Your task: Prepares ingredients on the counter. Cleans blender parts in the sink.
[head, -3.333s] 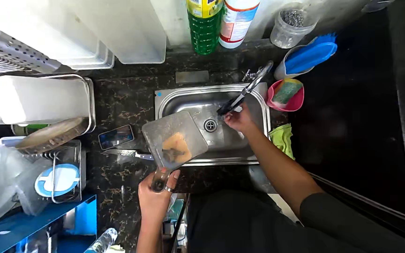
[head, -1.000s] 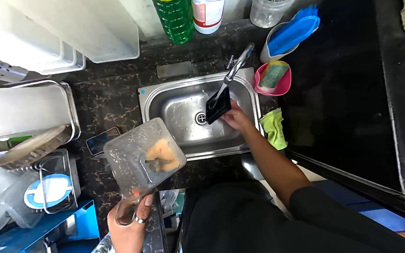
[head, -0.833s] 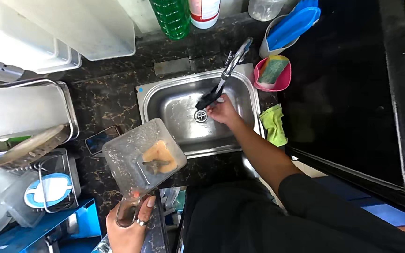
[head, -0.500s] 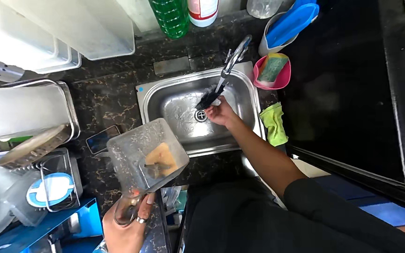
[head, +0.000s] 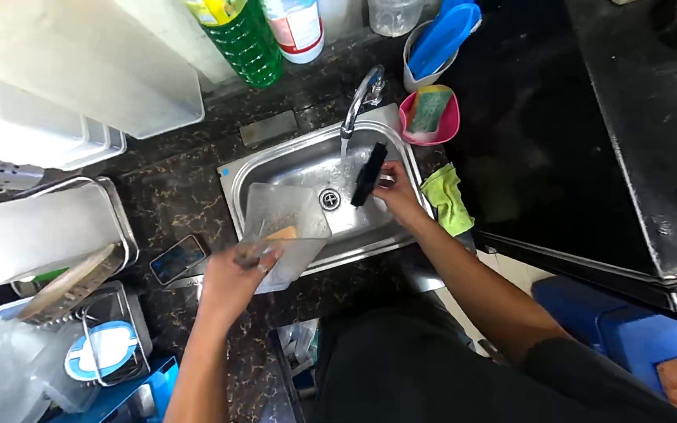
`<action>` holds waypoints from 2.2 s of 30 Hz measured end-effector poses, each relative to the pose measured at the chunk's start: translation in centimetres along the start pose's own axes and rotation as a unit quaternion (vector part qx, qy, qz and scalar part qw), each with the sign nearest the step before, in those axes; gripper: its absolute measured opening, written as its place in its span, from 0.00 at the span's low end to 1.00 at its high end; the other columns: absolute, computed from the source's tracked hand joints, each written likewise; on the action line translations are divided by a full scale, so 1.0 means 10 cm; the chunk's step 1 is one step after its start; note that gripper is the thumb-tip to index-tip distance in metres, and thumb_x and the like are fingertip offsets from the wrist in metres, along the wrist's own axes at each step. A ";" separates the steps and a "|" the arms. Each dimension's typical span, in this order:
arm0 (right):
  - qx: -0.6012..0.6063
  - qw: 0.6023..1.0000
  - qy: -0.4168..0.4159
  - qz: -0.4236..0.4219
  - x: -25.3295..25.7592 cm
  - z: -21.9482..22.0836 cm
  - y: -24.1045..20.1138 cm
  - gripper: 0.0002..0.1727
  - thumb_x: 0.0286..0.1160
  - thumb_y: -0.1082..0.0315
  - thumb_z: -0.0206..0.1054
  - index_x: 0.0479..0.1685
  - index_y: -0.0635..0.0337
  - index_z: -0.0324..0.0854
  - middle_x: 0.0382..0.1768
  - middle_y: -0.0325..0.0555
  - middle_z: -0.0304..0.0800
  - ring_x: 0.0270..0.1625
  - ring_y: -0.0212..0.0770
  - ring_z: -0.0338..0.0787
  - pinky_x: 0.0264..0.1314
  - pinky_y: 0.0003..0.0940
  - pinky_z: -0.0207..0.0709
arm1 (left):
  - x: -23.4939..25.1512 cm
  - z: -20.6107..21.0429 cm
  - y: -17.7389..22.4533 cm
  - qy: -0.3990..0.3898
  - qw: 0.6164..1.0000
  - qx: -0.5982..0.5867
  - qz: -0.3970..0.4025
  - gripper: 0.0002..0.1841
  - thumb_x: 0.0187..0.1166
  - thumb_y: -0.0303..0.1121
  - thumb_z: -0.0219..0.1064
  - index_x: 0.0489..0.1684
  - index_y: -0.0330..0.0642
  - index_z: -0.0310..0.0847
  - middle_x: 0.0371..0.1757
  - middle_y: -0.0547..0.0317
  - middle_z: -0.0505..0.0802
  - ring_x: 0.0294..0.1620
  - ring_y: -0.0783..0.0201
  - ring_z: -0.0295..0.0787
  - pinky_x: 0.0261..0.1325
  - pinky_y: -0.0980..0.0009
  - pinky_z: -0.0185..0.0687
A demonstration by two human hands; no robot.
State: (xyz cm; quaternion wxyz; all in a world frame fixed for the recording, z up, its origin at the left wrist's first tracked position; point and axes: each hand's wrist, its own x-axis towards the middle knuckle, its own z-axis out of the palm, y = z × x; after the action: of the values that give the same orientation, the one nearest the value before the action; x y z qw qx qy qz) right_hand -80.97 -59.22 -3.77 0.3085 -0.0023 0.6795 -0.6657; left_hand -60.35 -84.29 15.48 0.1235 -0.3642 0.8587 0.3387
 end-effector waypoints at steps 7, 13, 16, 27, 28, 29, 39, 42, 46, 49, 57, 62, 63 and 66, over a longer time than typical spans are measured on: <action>-0.050 0.995 0.076 -0.038 -0.61 -0.47 -0.31 0.36 0.53 0.83 0.77 0.68 0.57 0.70 0.66 0.52 0.79 0.55 0.49 0.90 0.47 0.48 0.91 | 1.23 0.62 0.64 -0.199 0.949 0.245 0.000 0.32 0.73 0.60 0.73 0.33 0.30 0.86 0.39 0.32 0.90 0.47 0.32 0.88 0.50 0.28 0.79; -0.056 0.993 0.093 -0.043 -0.75 -0.49 -0.34 0.37 0.50 0.77 0.79 0.69 0.53 0.72 0.68 0.49 0.78 0.49 0.45 0.90 0.40 0.43 0.89 | 1.44 1.14 1.25 -0.276 0.833 0.479 0.014 0.22 0.71 0.49 0.76 0.33 0.33 0.88 0.46 0.34 0.92 0.53 0.34 0.89 0.50 0.30 0.80; -0.041 0.995 0.081 -0.053 -0.75 -0.43 -0.36 0.37 0.52 0.75 0.79 0.69 0.50 0.73 0.68 0.47 0.78 0.53 0.44 0.89 0.43 0.42 0.89 | 1.47 1.18 1.35 -0.263 0.809 0.525 -0.002 0.19 0.67 0.46 0.78 0.33 0.34 0.88 0.46 0.36 0.92 0.52 0.36 0.89 0.47 0.32 0.81; -0.090 0.991 0.045 -0.093 -0.55 -0.37 -0.16 0.37 0.48 0.74 0.84 0.64 0.56 0.72 0.63 0.54 0.78 0.55 0.48 0.89 0.48 0.46 0.90 | 1.57 0.48 0.50 -0.200 0.976 0.087 0.007 0.20 0.66 0.43 0.83 0.41 0.34 0.89 0.28 0.48 0.89 0.22 0.57 0.80 0.30 0.53 0.80; -0.078 0.991 0.052 -0.093 -0.62 -0.42 -0.20 0.37 0.48 0.74 0.83 0.65 0.55 0.71 0.63 0.52 0.79 0.57 0.47 0.89 0.50 0.45 0.90 | 1.62 0.57 0.42 -0.210 0.977 0.033 -0.008 0.18 0.66 0.41 0.83 0.44 0.35 0.89 0.27 0.51 0.88 0.20 0.62 0.77 0.28 0.59 0.78; -0.063 0.991 0.064 -0.096 -0.69 -0.46 -0.24 0.38 0.48 0.74 0.82 0.66 0.55 0.70 0.62 0.51 0.80 0.57 0.46 0.89 0.52 0.45 0.90 | 1.66 0.68 0.40 -0.225 0.974 -0.004 -0.019 0.17 0.67 0.39 0.82 0.44 0.36 0.88 0.26 0.54 0.87 0.19 0.65 0.75 0.26 0.63 0.77; -0.055 0.981 0.076 -0.171 -0.96 -0.60 -0.50 0.39 0.46 0.74 0.82 0.64 0.52 0.68 0.58 0.41 0.81 0.58 0.39 0.87 0.56 0.38 0.89 | 1.59 0.81 0.37 -0.232 0.971 -0.058 0.007 0.15 0.65 0.40 0.84 0.32 0.39 0.87 0.18 0.60 0.83 0.13 0.69 0.70 0.19 0.69 0.70; -0.059 0.983 0.066 -0.158 -0.94 -0.60 -0.46 0.39 0.45 0.73 0.82 0.65 0.52 0.68 0.60 0.43 0.80 0.59 0.40 0.86 0.55 0.39 0.88 | 1.36 0.71 0.35 -0.133 0.988 0.046 0.059 0.20 0.65 0.47 0.84 0.27 0.37 0.87 0.24 0.48 0.88 0.26 0.51 0.83 0.34 0.44 0.79; -0.062 0.986 0.059 -0.145 -0.94 -0.58 -0.46 0.39 0.46 0.74 0.82 0.64 0.53 0.69 0.59 0.43 0.81 0.59 0.41 0.86 0.55 0.39 0.88 | 1.13 0.74 0.35 -0.054 0.986 0.149 0.056 0.22 0.68 0.54 0.80 0.31 0.41 0.89 0.28 0.47 0.90 0.34 0.45 0.88 0.40 0.37 0.82; -0.068 0.987 0.048 -0.138 -0.96 -0.59 -0.47 0.38 0.46 0.74 0.81 0.65 0.53 0.68 0.61 0.45 0.80 0.59 0.42 0.86 0.54 0.41 0.88 | 1.03 0.81 0.37 -0.031 0.979 0.194 0.059 0.24 0.68 0.56 0.78 0.31 0.41 0.88 0.31 0.44 0.91 0.38 0.40 0.90 0.44 0.34 0.81; -0.110 0.984 0.042 -0.136 -1.03 -0.61 -0.60 0.38 0.45 0.71 0.82 0.64 0.53 0.70 0.61 0.44 0.79 0.59 0.40 0.86 0.53 0.38 0.88 | 0.87 1.35 0.40 0.174 0.967 0.170 0.080 0.22 0.76 0.51 0.72 0.33 0.36 0.87 0.32 0.41 0.93 0.36 0.39 0.92 0.39 0.36 0.83; -0.112 0.983 0.020 -0.144 -1.09 -0.61 -0.66 0.35 0.48 0.70 0.81 0.63 0.53 0.71 0.61 0.43 0.80 0.58 0.39 0.87 0.54 0.37 0.88 | 0.89 1.27 0.50 0.225 0.958 0.149 0.100 0.21 0.78 0.49 0.70 0.32 0.36 0.85 0.34 0.41 0.92 0.37 0.40 0.92 0.37 0.39 0.83; -0.112 0.983 0.018 -0.144 -1.09 -0.61 -0.66 0.35 0.48 0.69 0.80 0.63 0.53 0.71 0.61 0.43 0.80 0.58 0.39 0.87 0.53 0.37 0.88 | 0.88 1.18 0.50 0.213 0.962 0.130 0.112 0.23 0.77 0.52 0.71 0.32 0.36 0.85 0.38 0.40 0.91 0.38 0.41 0.91 0.39 0.41 0.84; -0.119 0.983 0.018 -0.141 -1.07 -0.65 -0.66 0.34 0.49 0.69 0.80 0.63 0.54 0.72 0.60 0.44 0.80 0.57 0.39 0.87 0.54 0.36 0.88 | 0.84 0.93 0.36 0.175 0.969 0.022 0.172 0.26 0.71 0.57 0.77 0.35 0.37 0.91 0.61 0.40 0.82 0.47 0.53 0.86 0.50 0.54 0.87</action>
State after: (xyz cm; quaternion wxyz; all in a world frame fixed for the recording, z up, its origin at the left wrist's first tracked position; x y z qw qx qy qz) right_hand -77.70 -49.64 6.16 0.1967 -0.1231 0.7522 -0.6167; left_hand -69.14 -80.85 6.50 -0.0810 -0.2619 0.9240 0.2667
